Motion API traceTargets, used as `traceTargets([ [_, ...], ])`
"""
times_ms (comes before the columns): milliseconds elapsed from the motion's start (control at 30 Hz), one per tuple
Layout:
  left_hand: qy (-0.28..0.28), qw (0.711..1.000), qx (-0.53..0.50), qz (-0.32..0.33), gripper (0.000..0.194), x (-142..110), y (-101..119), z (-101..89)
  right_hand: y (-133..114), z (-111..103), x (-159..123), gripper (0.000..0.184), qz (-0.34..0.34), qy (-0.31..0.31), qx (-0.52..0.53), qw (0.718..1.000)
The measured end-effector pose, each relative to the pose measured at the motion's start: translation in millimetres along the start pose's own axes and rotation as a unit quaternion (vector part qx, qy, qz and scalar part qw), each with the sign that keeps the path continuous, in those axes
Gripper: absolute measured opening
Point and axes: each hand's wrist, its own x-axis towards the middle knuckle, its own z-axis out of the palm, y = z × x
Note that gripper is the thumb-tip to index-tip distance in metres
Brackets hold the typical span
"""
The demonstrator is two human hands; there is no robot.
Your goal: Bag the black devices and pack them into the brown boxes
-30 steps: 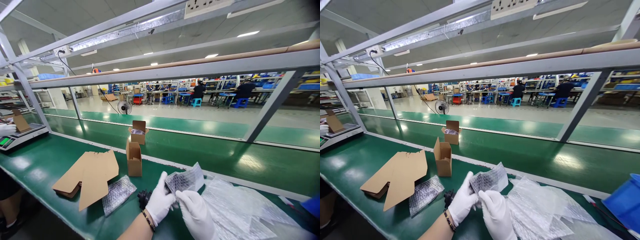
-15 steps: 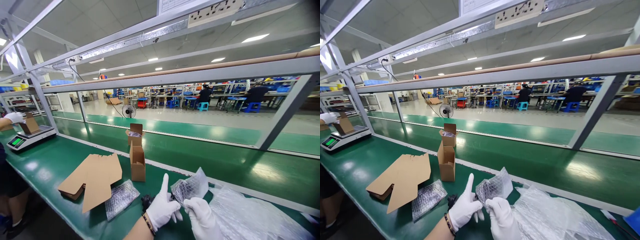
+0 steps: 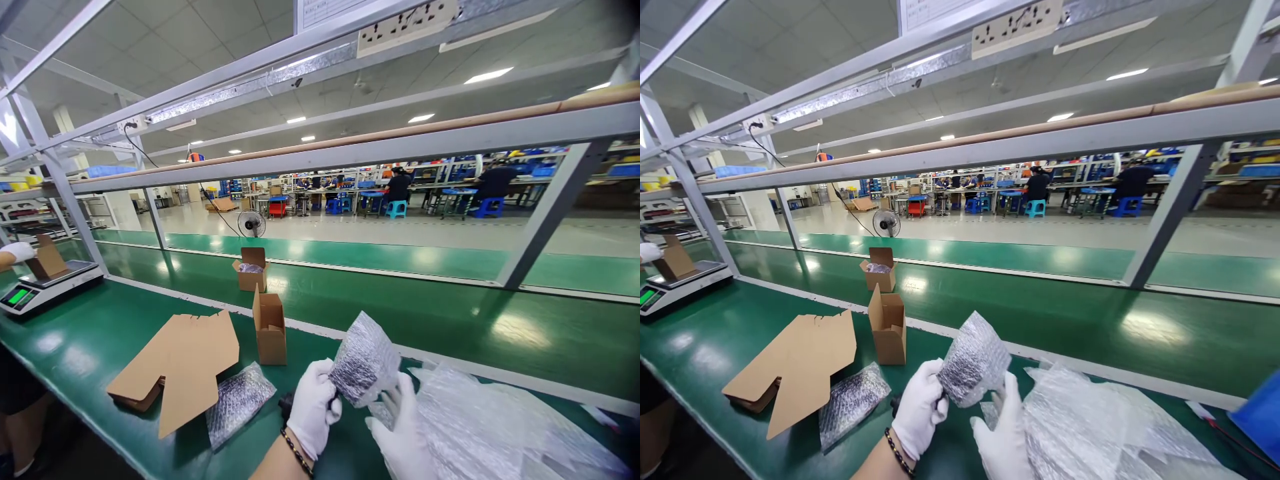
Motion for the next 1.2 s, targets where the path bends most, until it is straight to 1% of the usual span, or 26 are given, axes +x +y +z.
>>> traceTargets([
  [33, -0.003, 1.0, -0.008, 0.002, 0.043, 0.6, -1.4, -1.6, -1.4, 3.5, -1.0, 0.092, 0.062, -0.034, 0.075, 0.995],
  [67, -0.006, 1.0, -0.016, 0.0, 0.046, 0.9, -2.9, -2.5, -4.8, 5.7, -1.5, 0.096, 0.108, -0.06, 0.146, 0.981],
  [100, -0.007, 1.0, -0.024, -0.004, 0.054, 0.7, -4.5, -2.9, -9.9, 6.4, -1.3, 0.097, 0.136, -0.078, 0.206, 0.966],
  [167, -0.002, 1.0, -0.028, -0.008, 0.077, -0.8, -6.8, -1.7, -22.3, 3.7, 1.0, 0.088, 0.156, -0.105, 0.282, 0.941],
  [200, 0.002, 1.0, -0.017, -0.008, 0.087, -2.2, -7.2, -0.4, -27.8, 0.8, 3.1, 0.081, 0.165, -0.112, 0.292, 0.936],
  [233, 0.001, 1.0, 0.008, -0.005, 0.091, -3.7, -7.0, 1.1, -31.9, -2.8, 5.5, 0.075, 0.174, -0.112, 0.287, 0.935],
  [267, -0.005, 0.999, 0.047, 0.0, 0.089, -5.4, -6.1, 2.4, -34.2, -6.8, 8.0, 0.072, 0.182, -0.109, 0.273, 0.938],
  [333, -0.029, 0.988, 0.149, 0.032, 0.072, -8.3, -2.7, 3.9, -33.3, -14.6, 12.9, 0.071, 0.182, -0.107, 0.226, 0.951],
  [400, -0.043, 0.967, 0.23, 0.098, 0.055, -9.9, 2.0, 3.7, -27.5, -20.6, 16.0, 0.066, 0.166, -0.121, 0.167, 0.964],
  [433, -0.049, 0.959, 0.248, 0.127, 0.052, -10.1, 4.1, 3.2, -24.1, -22.2, 16.5, 0.063, 0.161, -0.13, 0.136, 0.969],
  [467, -0.058, 0.957, 0.244, 0.144, 0.052, -10.0, 5.7, 2.9, -21.0, -22.7, 16.1, 0.061, 0.161, -0.133, 0.109, 0.972],
  [500, -0.072, 0.961, 0.223, 0.144, 0.055, -9.7, 6.7, 2.9, -18.4, -22.1, 14.9, 0.061, 0.162, -0.127, 0.086, 0.975],
  [567, -0.092, 0.977, 0.152, 0.117, 0.055, -9.4, 6.5, 4.6, -15.1, -17.8, 10.3, 0.067, 0.154, -0.088, 0.037, 0.984],
  [600, -0.088, 0.984, 0.115, 0.1, 0.051, -9.6, 5.6, 6.1, -14.3, -14.6, 7.4, 0.071, 0.138, -0.066, 0.007, 0.988],
  [667, -0.046, 0.994, 0.066, 0.068, 0.04, -10.2, 3.5, 9.7, -13.2, -8.2, 1.6, 0.075, 0.092, -0.047, -0.057, 0.993],
  [733, 0.005, 0.999, 0.038, 0.038, 0.034, -10.4, 2.0, 12.3, -12.0, -3.9, -2.6, 0.075, 0.05, -0.069, -0.102, 0.991],
  [800, 0.035, 0.999, 0.008, 0.023, 0.035, -9.4, 1.0, 12.9, -10.4, -3.2, -4.5, 0.076, 0.026, -0.098, -0.131, 0.986],
  [867, 0.045, 0.999, -0.016, 0.025, 0.039, -7.1, -0.2, 11.7, -8.9, -5.0, -4.9, 0.075, 0.018, -0.111, -0.159, 0.981],
  [900, 0.044, 0.998, -0.025, 0.027, 0.042, -5.6, -1.0, 10.7, -8.7, -5.9, -4.8, 0.073, 0.011, -0.109, -0.167, 0.98],
  [967, 0.038, 0.998, -0.036, 0.021, 0.049, -2.7, -2.8, 9.1, -10.1, -6.2, -4.4, 0.067, -0.016, -0.083, -0.173, 0.981],
  [1033, 0.035, 0.998, -0.042, 0.007, 0.053, -0.6, -4.6, 8.6, -14.1, -4.5, -3.0, 0.062, -0.058, -0.055, -0.158, 0.984],
  [1067, 0.037, 0.998, -0.044, 0.002, 0.055, -0.1, -5.4, 8.9, -16.3, -3.9, -1.6, 0.059, -0.067, -0.044, -0.148, 0.986],
  [1100, 0.043, 0.998, -0.045, 0.001, 0.055, -0.1, -6.4, 9.5, -17.8, -4.5, 0.2, 0.057, -0.06, -0.036, -0.139, 0.988],
  [1133, 0.052, 0.998, -0.042, -0.003, 0.055, -0.4, -7.7, 10.3, -17.8, -6.8, 2.4, 0.055, -0.039, -0.03, -0.13, 0.99],
  [1200, 0.062, 0.998, -0.02, -0.027, 0.055, -1.0, -12.2, 12.3, -10.1, -17.1, 7.8, 0.05, 0.024, -0.03, -0.105, 0.994],
])
